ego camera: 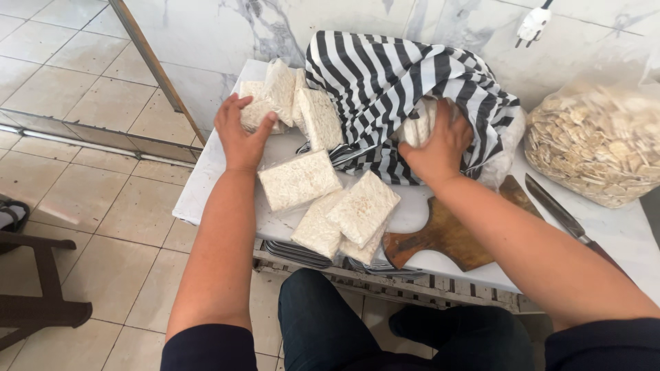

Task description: The person slices a block of white food on a wooden cutting board using a knife, then transfers the slices into a plastic bag. They also handle and stack multiple pre-packaged blocks of the same food item on the table.

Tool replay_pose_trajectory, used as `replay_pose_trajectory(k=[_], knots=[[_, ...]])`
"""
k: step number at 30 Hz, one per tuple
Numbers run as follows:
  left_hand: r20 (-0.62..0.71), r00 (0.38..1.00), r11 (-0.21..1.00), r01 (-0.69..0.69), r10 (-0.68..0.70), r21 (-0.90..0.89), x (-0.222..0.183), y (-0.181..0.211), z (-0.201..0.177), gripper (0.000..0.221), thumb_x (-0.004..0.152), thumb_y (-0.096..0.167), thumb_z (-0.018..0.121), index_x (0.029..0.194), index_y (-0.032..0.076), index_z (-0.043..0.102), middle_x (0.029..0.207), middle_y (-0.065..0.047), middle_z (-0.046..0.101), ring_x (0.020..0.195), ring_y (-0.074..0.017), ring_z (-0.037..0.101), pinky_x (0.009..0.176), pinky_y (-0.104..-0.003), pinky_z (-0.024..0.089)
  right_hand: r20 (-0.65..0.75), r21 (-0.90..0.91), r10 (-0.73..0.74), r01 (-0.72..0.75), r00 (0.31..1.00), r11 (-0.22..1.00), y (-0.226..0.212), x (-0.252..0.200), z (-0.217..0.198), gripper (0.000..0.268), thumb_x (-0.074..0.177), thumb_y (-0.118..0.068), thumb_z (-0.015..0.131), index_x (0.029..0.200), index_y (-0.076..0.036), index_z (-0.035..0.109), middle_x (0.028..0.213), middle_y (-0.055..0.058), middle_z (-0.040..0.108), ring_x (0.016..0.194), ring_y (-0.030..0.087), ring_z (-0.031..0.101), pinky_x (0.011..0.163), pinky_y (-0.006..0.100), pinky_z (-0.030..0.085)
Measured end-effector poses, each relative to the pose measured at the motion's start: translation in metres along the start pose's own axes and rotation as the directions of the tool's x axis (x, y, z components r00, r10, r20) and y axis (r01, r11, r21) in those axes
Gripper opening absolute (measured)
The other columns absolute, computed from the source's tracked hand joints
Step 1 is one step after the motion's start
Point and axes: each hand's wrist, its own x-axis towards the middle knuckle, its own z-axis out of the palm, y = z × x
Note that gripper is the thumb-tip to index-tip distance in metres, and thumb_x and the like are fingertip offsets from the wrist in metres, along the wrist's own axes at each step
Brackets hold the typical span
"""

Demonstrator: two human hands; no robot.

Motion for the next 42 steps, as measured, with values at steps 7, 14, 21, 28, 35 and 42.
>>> replay_pose_trajectory(k=[7, 14, 21, 28, 35, 42], knots=[[-0.277, 0.949, 0.986, -0.167, 0.152, -0.030, 0.004, 0.024, -0.024, 0.035, 0.101, 0.021, 0.077, 0.128, 0.004, 0.061, 0.152, -0.019, 0.047, 0.144, -0.0371, 0.042, 0.122, -0.049, 0.033, 0.217, 0.116, 0.184, -0.212, 0.959, 0.970, 0.010, 0.002, -0.021, 0.102, 0.067, -0.040, 0.093, 0.149, -0.008, 0.040, 0.141, 0.027, 0.046, 0.136, 0.044, 0.043, 0.115, 0.053, 0.038], [0.042, 0.985, 0.986, -0.167, 0.167, -0.023, -0.057, 0.129, -0.028, 0.047, 0.096, 0.028, 0.079, 0.133, 0.007, 0.060, 0.145, -0.012, 0.056, 0.148, -0.0332, 0.048, 0.126, -0.050, 0.036, 0.137, 0.142, 0.095, -0.114, 0.986, 0.983, 0.021, 0.007, -0.009, 0.098, 0.063, -0.021, 0.095, 0.144, -0.002, 0.044, 0.134, 0.037, 0.041, 0.128, 0.052, 0.038, 0.102, 0.051, 0.042], [0.304, 0.949, 0.935, -0.178, 0.081, 0.306, -0.149, 0.194, -0.037, 0.074, 0.079, 0.054, 0.078, 0.134, 0.010, 0.058, 0.153, -0.028, 0.039, 0.146, -0.0483, 0.028, 0.116, -0.068, 0.014, 0.112, 0.625, 0.149, -0.186, 0.983, 0.758, 0.027, -0.020, -0.022, 0.087, 0.067, -0.007, 0.089, 0.144, -0.004, 0.047, 0.133, 0.012, 0.060, 0.121, 0.027, 0.064, 0.101, 0.038, 0.055], [0.310, 0.951, 0.981, -0.049, -0.012, 0.187, -0.155, 0.168, -0.037, 0.081, 0.085, 0.059, 0.073, 0.146, 0.011, 0.050, 0.159, -0.025, 0.039, 0.153, -0.0441, 0.027, 0.122, -0.065, 0.006, 0.512, 0.814, 0.147, -0.533, 0.846, 0.233, 0.001, -0.044, -0.089, 0.073, 0.071, 0.000, 0.073, 0.138, -0.008, 0.046, 0.129, 0.010, 0.057, 0.119, 0.023, 0.060, 0.100, 0.037, 0.051], [0.195, 0.981, 0.910, 0.097, -0.019, -0.402, -0.152, 0.156, -0.058, 0.107, 0.088, 0.077, 0.065, 0.162, 0.007, 0.030, 0.168, -0.019, 0.033, 0.160, -0.0348, 0.029, 0.132, -0.053, 0.021, 0.553, 0.832, -0.129, -0.540, 0.823, 0.124, -0.062, -0.032, -0.095, 0.072, 0.072, 0.003, 0.067, 0.141, -0.005, 0.046, 0.132, 0.012, 0.056, 0.126, 0.026, 0.058, 0.108, 0.040, 0.048], [-0.058, 0.988, 0.727, 0.066, -0.143, -0.683, -0.127, 0.116, -0.073, 0.133, 0.073, 0.091, 0.062, 0.164, 0.006, 0.016, 0.171, -0.017, 0.022, 0.162, -0.0349, 0.018, 0.132, -0.053, 0.011, 0.626, 0.751, -0.338, -0.660, 0.703, 0.021, -0.146, 0.004, -0.040, 0.085, 0.069, -0.007, 0.067, 0.150, -0.007, 0.039, 0.135, 0.017, 0.056, 0.130, 0.036, 0.058, 0.109, 0.052, 0.053]])
